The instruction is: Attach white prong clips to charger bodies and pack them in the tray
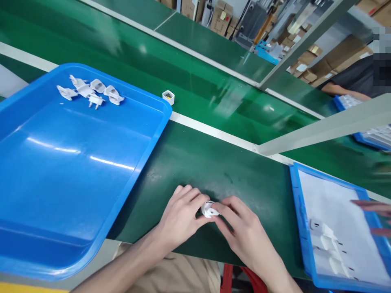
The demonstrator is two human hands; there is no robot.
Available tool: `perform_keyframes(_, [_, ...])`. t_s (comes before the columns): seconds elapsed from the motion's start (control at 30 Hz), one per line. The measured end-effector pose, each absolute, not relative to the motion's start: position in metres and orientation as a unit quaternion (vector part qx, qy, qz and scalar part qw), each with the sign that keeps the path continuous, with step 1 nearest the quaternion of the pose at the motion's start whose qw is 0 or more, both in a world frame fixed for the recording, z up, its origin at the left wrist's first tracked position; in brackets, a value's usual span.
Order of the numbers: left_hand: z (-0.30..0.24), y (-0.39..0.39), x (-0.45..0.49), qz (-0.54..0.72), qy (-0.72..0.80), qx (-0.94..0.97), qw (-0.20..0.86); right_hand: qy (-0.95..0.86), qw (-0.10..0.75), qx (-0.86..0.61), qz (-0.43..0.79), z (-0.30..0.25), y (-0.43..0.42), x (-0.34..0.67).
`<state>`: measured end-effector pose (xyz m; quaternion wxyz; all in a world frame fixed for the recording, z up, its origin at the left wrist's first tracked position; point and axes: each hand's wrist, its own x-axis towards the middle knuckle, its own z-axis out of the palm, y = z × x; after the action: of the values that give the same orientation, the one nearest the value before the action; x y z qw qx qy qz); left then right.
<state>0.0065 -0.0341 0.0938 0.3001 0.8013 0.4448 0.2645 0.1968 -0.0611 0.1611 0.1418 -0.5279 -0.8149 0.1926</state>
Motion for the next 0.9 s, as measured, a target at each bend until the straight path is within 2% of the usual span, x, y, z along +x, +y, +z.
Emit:
perform_keyframes(0.1, [0.092, -0.034, 0.006, 0.258, 0.448, 0.804, 0.293, -0.803, 0.175, -0.522, 0.228, 0.157, -0.056, 0.196])
perform_keyframes(0.23, [0.100, -0.034, 0.000, 0.256, 0.441, 0.797, 0.323, -0.752, 0.284, -0.518, 0.293, 0.156, -0.051, 0.203])
perform_keyframes(0.4, [0.129, -0.040, -0.010, 0.300, 0.407, 0.711, 0.489, -0.705, 0.376, -0.493, 0.343, 0.155, -0.054, 0.208])
perform_keyframes(0.63, [0.144, -0.036, -0.006, 0.279, 0.375, 0.547, 0.695, -0.705, 0.424, -0.468, 0.322, 0.155, -0.057, 0.200])
perform_keyframes(0.9, [0.149, -0.045, -0.002, 0.256, 0.416, 0.475, 0.732, -0.691, 0.468, -0.441, 0.329, 0.145, -0.073, 0.197])
